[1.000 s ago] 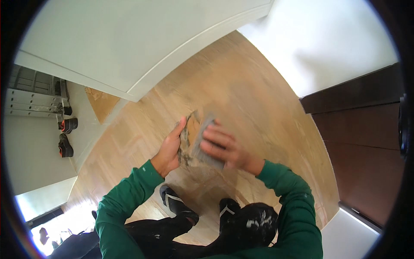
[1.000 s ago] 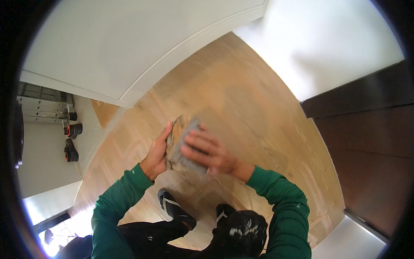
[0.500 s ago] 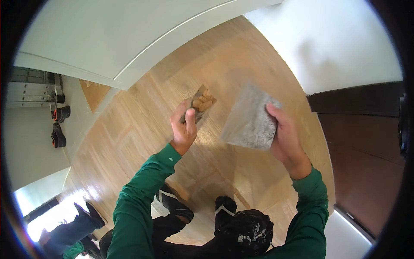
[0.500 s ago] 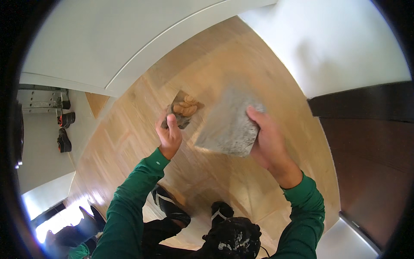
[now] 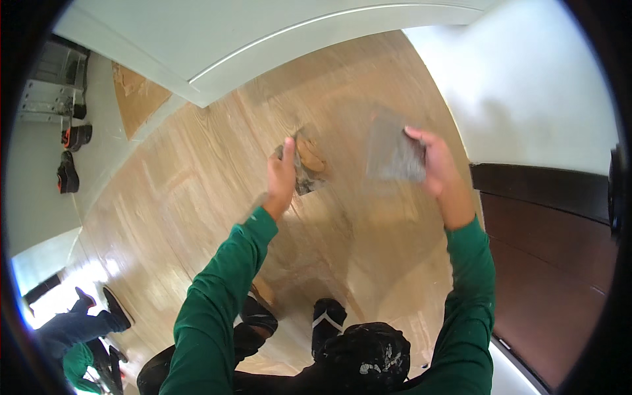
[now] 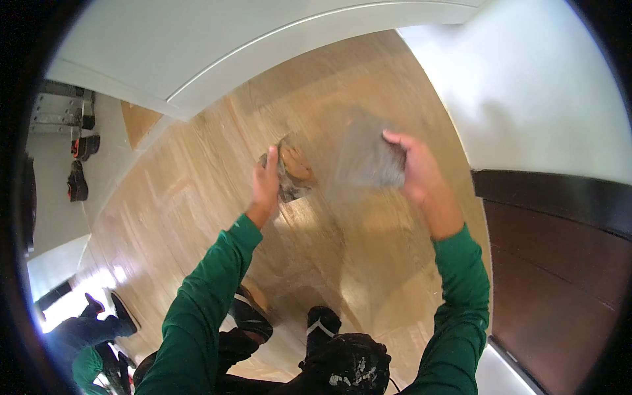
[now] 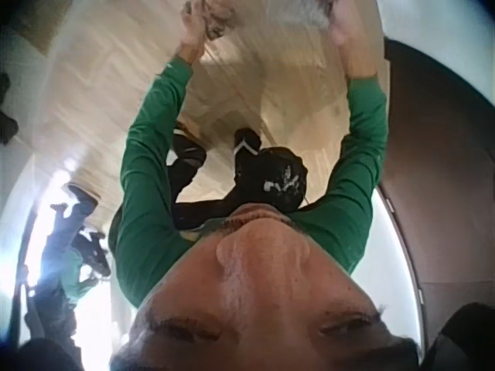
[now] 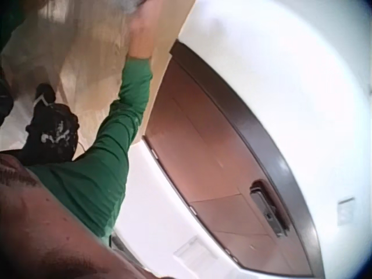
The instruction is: The person applies a brown filler material to the floorboards using a small scraper, smoothing it into cracks and holes, and periodically adds more filler to the scraper from a piece of cardboard.
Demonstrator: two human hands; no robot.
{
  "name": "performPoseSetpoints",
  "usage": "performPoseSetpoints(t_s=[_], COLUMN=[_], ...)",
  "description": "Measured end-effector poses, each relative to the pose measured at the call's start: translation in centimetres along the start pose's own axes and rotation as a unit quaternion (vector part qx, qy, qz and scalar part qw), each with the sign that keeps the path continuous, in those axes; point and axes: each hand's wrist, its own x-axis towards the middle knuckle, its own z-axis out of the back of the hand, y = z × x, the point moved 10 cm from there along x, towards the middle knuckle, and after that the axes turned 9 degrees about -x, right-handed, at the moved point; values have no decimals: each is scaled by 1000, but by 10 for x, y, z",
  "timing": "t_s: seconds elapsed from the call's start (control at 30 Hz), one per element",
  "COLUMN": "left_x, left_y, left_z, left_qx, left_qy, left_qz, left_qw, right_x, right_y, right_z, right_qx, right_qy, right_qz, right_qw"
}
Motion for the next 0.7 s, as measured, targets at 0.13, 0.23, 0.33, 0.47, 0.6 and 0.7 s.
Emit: performPoseSetpoints(t_s=[0.13,0.23,0.33,0.47,0.6,0.7], left_x=[34,57,62,67,67,69], left_y=[48,95,106,102,100,103], left_z=[-5,16,24,22,14,16], left_qx=[-232,-106,-95,-103,-120,-121], left_qy=[24,-55,-70,-59,-32,-47], left_qz=[99,176,169,140,152,146], left_qw=[967,977,978,983,981,981], right_x=[86,142,175,202,218,229], right_y=[59,104,119,118,113,107], right_z=[65,107,95,65,58,53], right_qx=[-214,-451,-613,-728,-759,-776], right_qy=[-73,-168,-216,-236,-226,-236], right_qz=[112,179,186,229,248,250], right_qw=[968,858,737,602,559,529])
